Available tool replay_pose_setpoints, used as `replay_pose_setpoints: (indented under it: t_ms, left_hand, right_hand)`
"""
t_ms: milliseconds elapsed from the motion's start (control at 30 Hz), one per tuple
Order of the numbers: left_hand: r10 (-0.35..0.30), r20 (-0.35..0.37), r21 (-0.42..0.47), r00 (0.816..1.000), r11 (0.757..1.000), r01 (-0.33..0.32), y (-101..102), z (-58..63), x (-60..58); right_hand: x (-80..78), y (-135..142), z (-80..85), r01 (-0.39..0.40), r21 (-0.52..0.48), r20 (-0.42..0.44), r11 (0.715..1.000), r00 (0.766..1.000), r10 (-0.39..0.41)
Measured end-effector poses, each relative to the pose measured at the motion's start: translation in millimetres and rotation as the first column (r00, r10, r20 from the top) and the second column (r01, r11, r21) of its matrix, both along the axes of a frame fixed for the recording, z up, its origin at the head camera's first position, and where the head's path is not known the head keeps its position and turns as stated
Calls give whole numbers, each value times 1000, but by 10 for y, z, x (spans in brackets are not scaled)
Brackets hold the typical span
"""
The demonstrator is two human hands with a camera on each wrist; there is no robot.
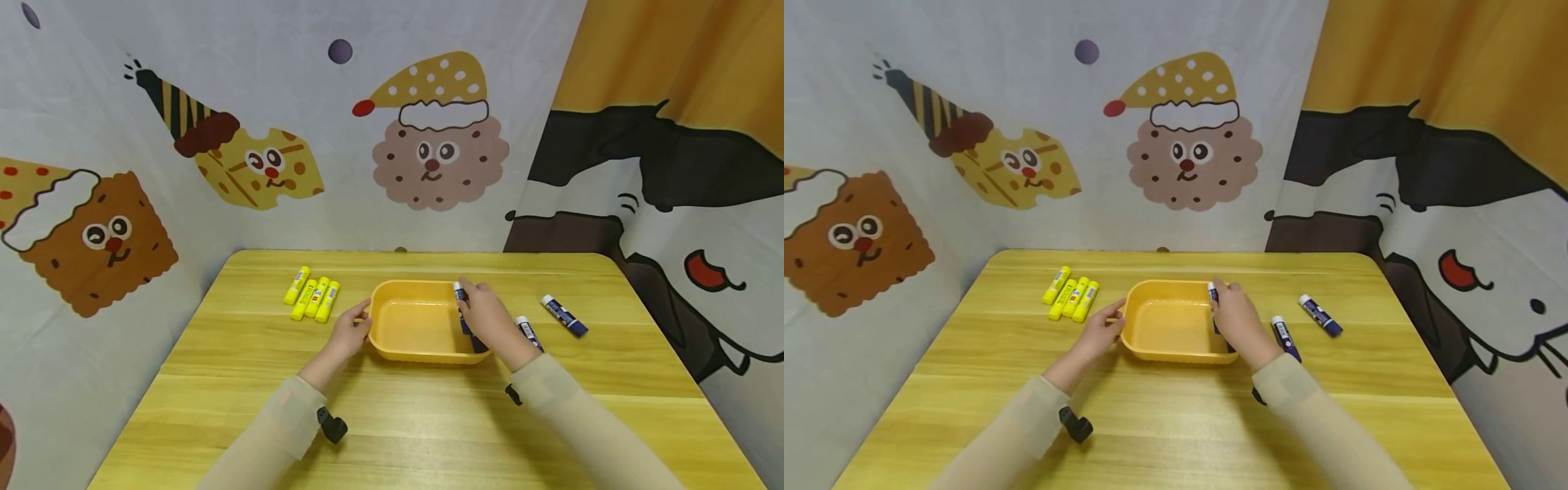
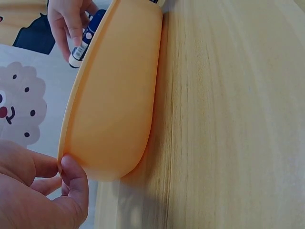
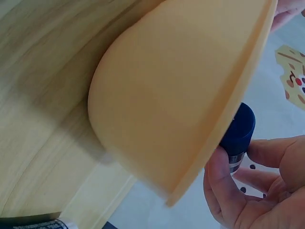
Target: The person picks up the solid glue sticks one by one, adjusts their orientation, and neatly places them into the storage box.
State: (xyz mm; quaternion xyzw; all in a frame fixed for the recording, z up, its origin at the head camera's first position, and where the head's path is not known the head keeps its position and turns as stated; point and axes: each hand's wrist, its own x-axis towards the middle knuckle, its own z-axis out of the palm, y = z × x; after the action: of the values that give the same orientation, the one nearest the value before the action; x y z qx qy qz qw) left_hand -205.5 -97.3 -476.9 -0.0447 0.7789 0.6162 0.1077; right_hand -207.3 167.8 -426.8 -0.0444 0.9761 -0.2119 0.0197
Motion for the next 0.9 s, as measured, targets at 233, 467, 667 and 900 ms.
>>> replay_pose_setpoints:
  t_ms: [233, 467, 667, 900]
  left_hand:
    - [7, -7, -14, 1000, 1000, -7, 3, -13, 3]
    - [5, -12, -15, 1000, 1000, -5, 0, -22, -4]
    - [3, -16, -13, 1000, 1000, -3, -4, -42, -21]
    - [-7, -9, -17, 1000, 1000, 7, -4, -34, -16]
  right_hand:
    - [69, -131, 22, -17, 60, -23, 998, 1000, 19]
    - [52, -226, -48, -30, 125, -67, 992, 997, 38]
    - [12, -298, -111, -10, 236, -40, 972, 999, 20]
    - [30, -377, -188, -5, 331, -56, 944, 998, 25]
